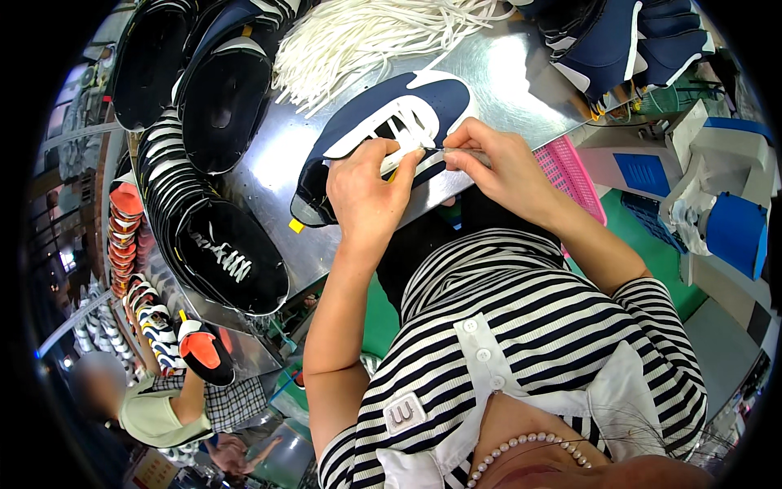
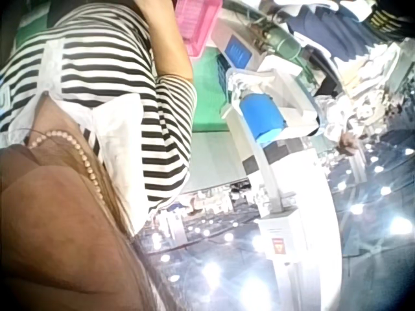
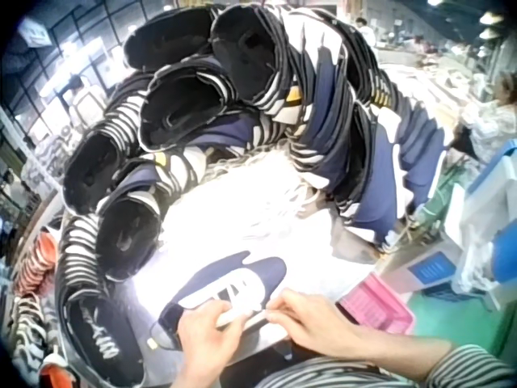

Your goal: The person laces a blue and white sneaker with white shoelaces on a metal table. They thread the laces through the eyelets, pull them tight, and tie a knot. The person then places the finished shoe on a stack of similar shoes.

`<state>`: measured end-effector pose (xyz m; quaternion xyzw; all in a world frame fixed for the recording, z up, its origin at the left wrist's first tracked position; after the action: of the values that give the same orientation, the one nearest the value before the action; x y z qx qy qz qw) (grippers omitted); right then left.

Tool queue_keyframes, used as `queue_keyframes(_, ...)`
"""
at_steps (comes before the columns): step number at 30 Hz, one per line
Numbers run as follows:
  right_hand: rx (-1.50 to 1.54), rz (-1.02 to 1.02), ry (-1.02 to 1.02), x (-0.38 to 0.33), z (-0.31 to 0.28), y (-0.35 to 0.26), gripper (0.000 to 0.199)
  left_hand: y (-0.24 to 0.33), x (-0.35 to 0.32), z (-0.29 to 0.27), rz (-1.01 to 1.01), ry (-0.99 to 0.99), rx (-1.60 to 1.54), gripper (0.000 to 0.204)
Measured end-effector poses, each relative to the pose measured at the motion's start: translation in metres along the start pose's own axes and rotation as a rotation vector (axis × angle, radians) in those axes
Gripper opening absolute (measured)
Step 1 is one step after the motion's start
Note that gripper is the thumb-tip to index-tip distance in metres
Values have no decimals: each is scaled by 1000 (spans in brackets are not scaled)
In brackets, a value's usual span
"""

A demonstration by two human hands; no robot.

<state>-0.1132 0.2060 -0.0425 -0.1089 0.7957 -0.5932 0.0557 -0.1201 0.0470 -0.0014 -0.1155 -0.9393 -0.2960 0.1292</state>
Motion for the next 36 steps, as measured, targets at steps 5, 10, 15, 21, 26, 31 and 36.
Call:
queue_keyframes(5,46,5,-10,2,2,5,15,3,-2,2,23,-17,-31,24)
queue_keyframes(10,32,51,-61,5,13,2,15,9,-13,5,58,-77,-174,19)
queue_keyframes(15,-56,148,-78,7,31,7,19,13,-24,5,90,-57,-92,13)
queue_keyframes(21,-335,-52,25,1,-55,-39,24,26,-36,-20,259,42,67,14)
queue_keyframes(26,-606,-473,-208,9,33,-75,28,35,-39,-18,335,88,147,14)
queue_keyframes(31,-858,-153,-516,29,62,-36,31,31,-45,-15,407,156,164,16)
queue_keyframes(36,-331,-92,-311,53,37,-35,23,29,-38,-15,397,104,68,20)
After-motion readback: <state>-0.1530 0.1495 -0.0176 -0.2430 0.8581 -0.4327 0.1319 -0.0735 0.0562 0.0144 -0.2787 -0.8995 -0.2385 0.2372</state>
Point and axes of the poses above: each hand's wrist, its own x-axis towards the middle knuckle, its own z-axis out of the palm, y = z × x, the point moved 9 cm from there along x, towards the middle knuckle, and after that the axes turned 2 degrees about y, right-handed, at the moved point
